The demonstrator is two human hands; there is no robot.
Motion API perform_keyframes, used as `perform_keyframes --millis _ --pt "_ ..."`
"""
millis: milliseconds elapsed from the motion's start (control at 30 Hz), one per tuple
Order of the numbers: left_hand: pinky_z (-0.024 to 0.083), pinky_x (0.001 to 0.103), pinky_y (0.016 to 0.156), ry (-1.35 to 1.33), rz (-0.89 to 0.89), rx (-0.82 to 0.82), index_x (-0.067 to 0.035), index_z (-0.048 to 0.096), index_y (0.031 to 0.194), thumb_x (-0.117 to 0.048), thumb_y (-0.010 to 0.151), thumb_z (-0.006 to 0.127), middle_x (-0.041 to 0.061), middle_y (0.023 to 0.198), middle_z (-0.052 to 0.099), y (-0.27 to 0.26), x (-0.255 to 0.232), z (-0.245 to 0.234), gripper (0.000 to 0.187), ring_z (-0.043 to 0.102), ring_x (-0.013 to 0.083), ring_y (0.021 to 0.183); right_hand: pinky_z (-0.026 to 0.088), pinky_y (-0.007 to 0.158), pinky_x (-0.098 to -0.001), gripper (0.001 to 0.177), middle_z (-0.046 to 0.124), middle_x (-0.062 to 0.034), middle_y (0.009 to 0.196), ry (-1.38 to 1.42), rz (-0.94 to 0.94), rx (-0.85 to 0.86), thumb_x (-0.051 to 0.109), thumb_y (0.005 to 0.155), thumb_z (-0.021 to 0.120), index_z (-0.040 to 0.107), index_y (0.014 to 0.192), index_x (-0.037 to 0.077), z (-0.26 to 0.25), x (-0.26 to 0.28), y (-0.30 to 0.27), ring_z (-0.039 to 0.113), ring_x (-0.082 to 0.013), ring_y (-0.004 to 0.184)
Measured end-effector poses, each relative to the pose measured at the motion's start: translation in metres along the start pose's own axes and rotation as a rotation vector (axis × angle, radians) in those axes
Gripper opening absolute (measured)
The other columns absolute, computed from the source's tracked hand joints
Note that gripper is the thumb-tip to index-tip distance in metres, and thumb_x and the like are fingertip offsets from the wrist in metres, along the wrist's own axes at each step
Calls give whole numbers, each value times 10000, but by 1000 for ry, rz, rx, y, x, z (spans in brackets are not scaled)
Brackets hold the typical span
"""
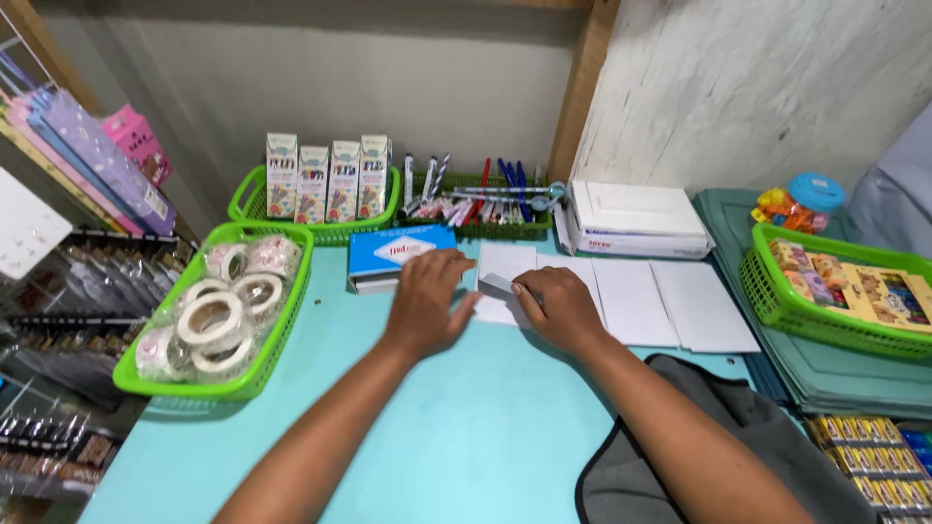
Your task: Folding small white envelopes and placing them into a blue cardboard box on a desk.
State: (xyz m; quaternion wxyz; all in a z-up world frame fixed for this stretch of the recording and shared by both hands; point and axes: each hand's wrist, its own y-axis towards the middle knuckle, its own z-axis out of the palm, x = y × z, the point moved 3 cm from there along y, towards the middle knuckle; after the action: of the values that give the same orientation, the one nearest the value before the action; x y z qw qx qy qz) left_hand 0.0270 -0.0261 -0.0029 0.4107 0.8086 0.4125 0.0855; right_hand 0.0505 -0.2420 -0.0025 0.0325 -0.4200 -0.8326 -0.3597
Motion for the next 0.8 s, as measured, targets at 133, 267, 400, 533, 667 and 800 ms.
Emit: perform_keyframes --millis 133,267,400,533,667,800 --pt "363 488 1082 -65 11 -7 -44 502 1415 -297 885 733 152 1306 578 12 -14 1 631 521 337 1258 502 770 -426 71 704 -99 795 -39 -140 -239 116 921 702 748 900 67 -18 14 3 663 -298 779" --pt "353 481 1090 -99 -69 11 -39 434 1498 -320 902 731 179 1388 546 9 -3 1 723 502 353 1286 497 765 -413 49 697 -77 792 -86 -230 -253 104 898 755 728 883 66 -26 25 3 666 -270 778" --pt "359 474 1104 -131 -74 72 -40 421 1515 -345 890 740 178 1417 535 8 4 4 765 496 350 1295 498 776 -416 102 698 -71 815 -68 -283 -195 118 825 797 703 830 80 -22 27 2 662 -280 814" --pt "339 487 1095 -172 -59 86 -32 425 1480 -356 820 793 187 1412 527 11 -4 1 822 473 368 1311 491 776 -412 128 715 -62 836 37 -251 -89 122 772 806 703 828 70 -11 23 0 679 -273 839" --pt "364 468 1117 -259 -13 130 -72 521 1435 -230 799 774 148 1423 565 10 -4 2 703 509 337 1324 505 825 -391 146 731 -57 863 161 -167 -59 138 789 822 712 852 65 -6 21 -3 691 -238 869" --pt "390 454 1094 -250 52 68 -81 671 1165 -144 801 756 112 1335 652 8 -2 5 379 576 329 1254 536 829 -349 158 748 -53 926 240 -3 -175 189 879 836 728 905 77 2 8 -10 690 -188 919"
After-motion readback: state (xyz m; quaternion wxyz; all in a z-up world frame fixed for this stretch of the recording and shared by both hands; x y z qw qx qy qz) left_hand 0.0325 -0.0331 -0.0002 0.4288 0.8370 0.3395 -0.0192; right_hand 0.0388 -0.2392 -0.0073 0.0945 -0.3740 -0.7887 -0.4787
